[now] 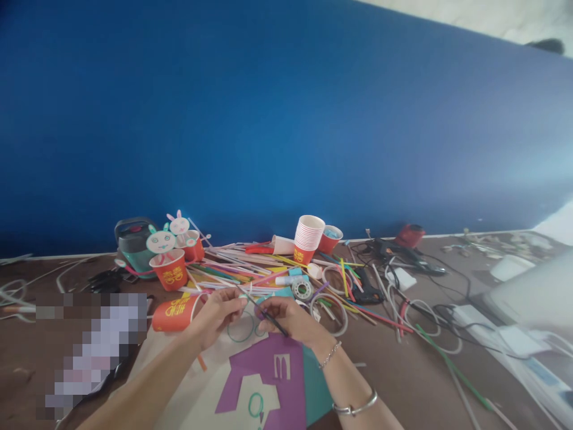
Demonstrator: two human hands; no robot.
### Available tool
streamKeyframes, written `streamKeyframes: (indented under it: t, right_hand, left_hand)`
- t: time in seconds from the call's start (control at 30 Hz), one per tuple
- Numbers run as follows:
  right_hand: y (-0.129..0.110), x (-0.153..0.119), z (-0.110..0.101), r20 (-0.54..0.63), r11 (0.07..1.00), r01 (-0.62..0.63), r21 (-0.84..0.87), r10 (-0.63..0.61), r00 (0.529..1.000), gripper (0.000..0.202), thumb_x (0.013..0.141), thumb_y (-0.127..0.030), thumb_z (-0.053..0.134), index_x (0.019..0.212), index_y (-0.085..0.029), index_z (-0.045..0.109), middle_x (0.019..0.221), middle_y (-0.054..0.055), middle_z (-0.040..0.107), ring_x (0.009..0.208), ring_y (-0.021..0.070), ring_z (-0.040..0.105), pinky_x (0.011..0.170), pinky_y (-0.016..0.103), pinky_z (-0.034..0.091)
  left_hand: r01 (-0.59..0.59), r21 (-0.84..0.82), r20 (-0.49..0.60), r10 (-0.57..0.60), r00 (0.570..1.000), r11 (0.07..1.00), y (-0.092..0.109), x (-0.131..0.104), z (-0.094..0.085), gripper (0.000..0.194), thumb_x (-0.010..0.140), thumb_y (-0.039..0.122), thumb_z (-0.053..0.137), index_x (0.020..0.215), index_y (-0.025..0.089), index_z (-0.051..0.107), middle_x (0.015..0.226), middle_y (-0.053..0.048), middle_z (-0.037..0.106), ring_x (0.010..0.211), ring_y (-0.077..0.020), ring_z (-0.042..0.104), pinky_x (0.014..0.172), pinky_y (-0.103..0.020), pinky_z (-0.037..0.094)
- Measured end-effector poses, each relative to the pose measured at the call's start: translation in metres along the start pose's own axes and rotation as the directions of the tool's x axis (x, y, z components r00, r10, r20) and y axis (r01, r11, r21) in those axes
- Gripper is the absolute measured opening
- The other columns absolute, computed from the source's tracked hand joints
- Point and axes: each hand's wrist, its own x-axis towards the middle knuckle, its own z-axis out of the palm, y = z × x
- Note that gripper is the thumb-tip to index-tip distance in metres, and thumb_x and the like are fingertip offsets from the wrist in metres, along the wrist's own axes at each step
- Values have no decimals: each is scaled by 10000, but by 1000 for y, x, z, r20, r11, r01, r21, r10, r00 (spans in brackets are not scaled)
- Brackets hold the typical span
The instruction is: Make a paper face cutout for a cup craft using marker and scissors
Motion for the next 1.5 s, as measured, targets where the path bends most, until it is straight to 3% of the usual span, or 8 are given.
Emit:
streamKeyframes:
  t: [0.23, 0.57, 0.7, 0.9, 1.1, 1.2, 1.37, 1.5]
  right_hand:
    - [13, 1, -11, 16, 999, -10, -52, 10, 1000, 325, 682, -424, 751, 848, -158, 666, 675, -17, 553, 562, 89, 432, 525, 218, 349]
    - [-9, -5, -7, -2, 992, -64, -105, 64, 998, 371, 645, -461, 762, 826, -153, 658, 675, -1, 583, 568, 104, 482, 520, 228, 380]
    - [-8, -2, -4, -110, 994, 15, -112, -28, 994, 352, 643, -442, 771, 834, -179, 636, 626, -32, 525, 508, 85, 420, 451, 209, 338]
    - [-7, 5, 15, -277, 990, 134, 52, -114, 954, 466, 658, -565, 707, 911, -192, 588, 762, 15, 583, 666, 149, 539, 610, 280, 460]
    - [-6, 12, 32, -498, 977, 209, 38, -163, 851, 380, 595, -416, 767, 805, -197, 537, 598, -44, 515, 533, 100, 449, 509, 233, 388]
    - [-3, 13, 32, -539, 978, 205, 22, -161, 827, 357, 582, -365, 759, 803, -201, 532, 593, -50, 521, 530, 101, 449, 504, 230, 392]
    - [2, 15, 30, -535, 974, 224, 34, -172, 827, 374, 602, -380, 758, 838, -199, 530, 625, -43, 528, 548, 103, 465, 502, 224, 395]
    - [-2, 13, 32, -412, 974, 224, 35, -190, 891, 383, 638, -438, 757, 830, -208, 519, 642, -43, 509, 548, 107, 470, 514, 238, 407]
  left_hand:
    - [53, 56, -1, -53, 999, 997, 2, -1, 1, 234, 556, 278, 695, 542, 171, 487, 443, 57, 449, 409, -58, 343, 436, -211, 202]
    - [58, 65, 17, -59, 998, 996, 1, -1, -1, 267, 575, 316, 722, 531, 161, 509, 447, 49, 456, 415, -60, 363, 437, -207, 213]
    - [36, -5, 12, -36, 999, 999, 1, -2, 0, 291, 588, 351, 754, 595, 157, 538, 506, 28, 530, 448, -70, 427, 463, -203, 275]
    - [-26, -129, 16, 28, 999, 991, -5, -2, 6, 260, 636, 332, 761, 718, 161, 583, 634, -19, 644, 578, -122, 558, 588, -231, 391]
    - [-74, 32, -11, 74, 997, 997, -9, -4, 13, 237, 694, 357, 708, 630, 143, 628, 582, 5, 578, 575, -102, 486, 591, -226, 357]
    - [-61, 93, -13, 63, 998, 994, -10, -5, 15, 214, 678, 335, 704, 632, 150, 607, 552, 17, 560, 538, -100, 463, 561, -233, 337]
    - [-54, 86, 2, 54, 999, 995, -11, -5, 15, 207, 659, 303, 714, 641, 163, 563, 531, 25, 554, 521, -108, 473, 551, -239, 342]
    - [-95, -79, -68, 89, 994, 992, -7, -8, 15, 229, 697, 335, 707, 651, 167, 559, 602, 11, 583, 580, -111, 507, 589, -233, 380]
